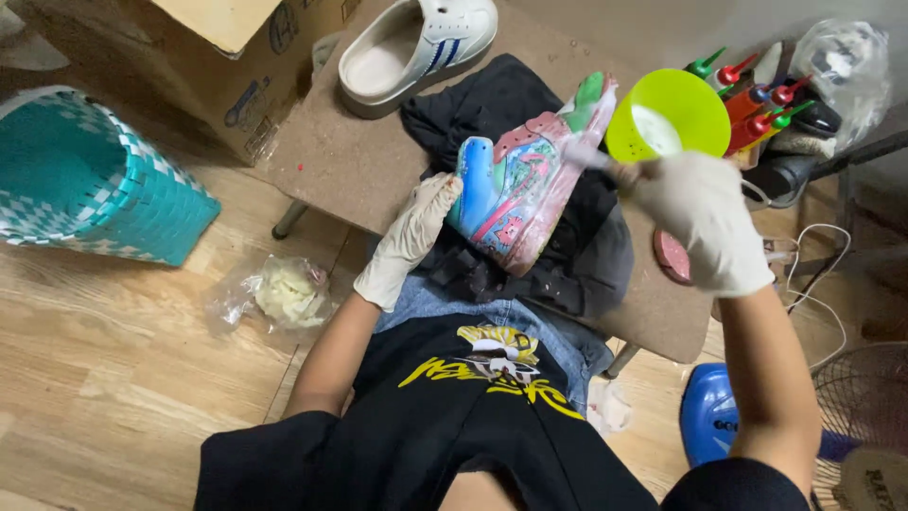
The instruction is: The person cleans a colorful sneaker by repeatedly dipping a toothbrush into a yellow bowl of white liquid and scrubbing the shoe's upper and sole. They also wipe the shoe with a black cloth. The shoe is held in the left hand while the right hand performs the cleaning actions.
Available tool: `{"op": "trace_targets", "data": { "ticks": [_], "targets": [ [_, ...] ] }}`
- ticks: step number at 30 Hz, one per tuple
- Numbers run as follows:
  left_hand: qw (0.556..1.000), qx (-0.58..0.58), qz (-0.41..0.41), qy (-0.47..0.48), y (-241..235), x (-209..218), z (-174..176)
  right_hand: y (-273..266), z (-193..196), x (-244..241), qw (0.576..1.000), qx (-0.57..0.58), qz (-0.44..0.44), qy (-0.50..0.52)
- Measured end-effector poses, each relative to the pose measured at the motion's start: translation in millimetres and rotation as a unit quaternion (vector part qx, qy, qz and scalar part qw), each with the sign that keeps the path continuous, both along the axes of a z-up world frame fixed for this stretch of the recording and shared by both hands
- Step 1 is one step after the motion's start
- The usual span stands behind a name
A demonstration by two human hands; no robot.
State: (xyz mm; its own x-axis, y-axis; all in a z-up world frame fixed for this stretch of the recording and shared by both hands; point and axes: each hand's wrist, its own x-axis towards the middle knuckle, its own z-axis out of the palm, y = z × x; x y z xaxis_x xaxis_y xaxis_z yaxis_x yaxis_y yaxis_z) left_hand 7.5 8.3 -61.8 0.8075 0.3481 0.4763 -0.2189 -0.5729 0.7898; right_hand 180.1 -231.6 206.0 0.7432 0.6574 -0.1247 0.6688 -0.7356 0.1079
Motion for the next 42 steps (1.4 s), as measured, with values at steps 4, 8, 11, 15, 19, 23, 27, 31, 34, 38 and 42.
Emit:
{"op": "trace_targets", "data": {
  "ticks": [4,8,11,15,19,23,27,31,34,38,42],
  "targets": [
    [0.999,-0.028,-0.012,-0.012,-1.1,-1.3,-4.4,2.1,-14.9,-8.5,0.99,-0.036,0.121,0.062],
    [0.995,0.092,0.024,-0.037,-3.2,-3.5,-7.8,1.0,0.6,-4.8,1.0,-0.004,-0.009,0.02],
    [0.999,-0.019,0.032,-0.009,-3.1,6.4,8.8,-6.5,-19.0,12.0,0.999,-0.01,0.03,0.023],
    [0.993,-0.087,0.051,-0.056,-6.4,15.1,-8.6,3.5,-1.0,-17.9,1.0,-0.017,0.01,-0.003],
    [0.987,0.037,0.155,-0.026,-0.6,24.6,7.2,-1.2,-12.6,-5.5,1.0,-0.016,0.01,-0.01],
    [0.981,-0.066,0.174,0.044,-0.3,27.6,20.8,-12.1,-25.2,8.1,0.995,-0.026,0.026,0.089],
    [0.974,-0.11,0.181,0.086,-4.5,22.4,47.9,-12.2,-29.0,8.7,0.999,-0.033,-0.004,0.021],
    [0.956,-0.239,0.158,0.058,-4.7,23.8,31.2,-8.6,-23.8,-0.6,0.986,-0.044,-0.009,0.162],
    [0.948,-0.28,0.149,0.002,-7.3,15.8,46.9,-12.7,-29.1,5.1,0.999,0.018,-0.043,-0.028],
    [0.92,-0.362,0.15,0.024,-8.3,18.0,46.4,0.8,-14.9,-12.4,0.993,-0.013,-0.067,0.097],
    [0.863,-0.492,0.112,0.033,-7.4,6.1,60.2,-11.2,-24.3,-0.4,0.992,0.08,-0.095,-0.003]
  ]
}}
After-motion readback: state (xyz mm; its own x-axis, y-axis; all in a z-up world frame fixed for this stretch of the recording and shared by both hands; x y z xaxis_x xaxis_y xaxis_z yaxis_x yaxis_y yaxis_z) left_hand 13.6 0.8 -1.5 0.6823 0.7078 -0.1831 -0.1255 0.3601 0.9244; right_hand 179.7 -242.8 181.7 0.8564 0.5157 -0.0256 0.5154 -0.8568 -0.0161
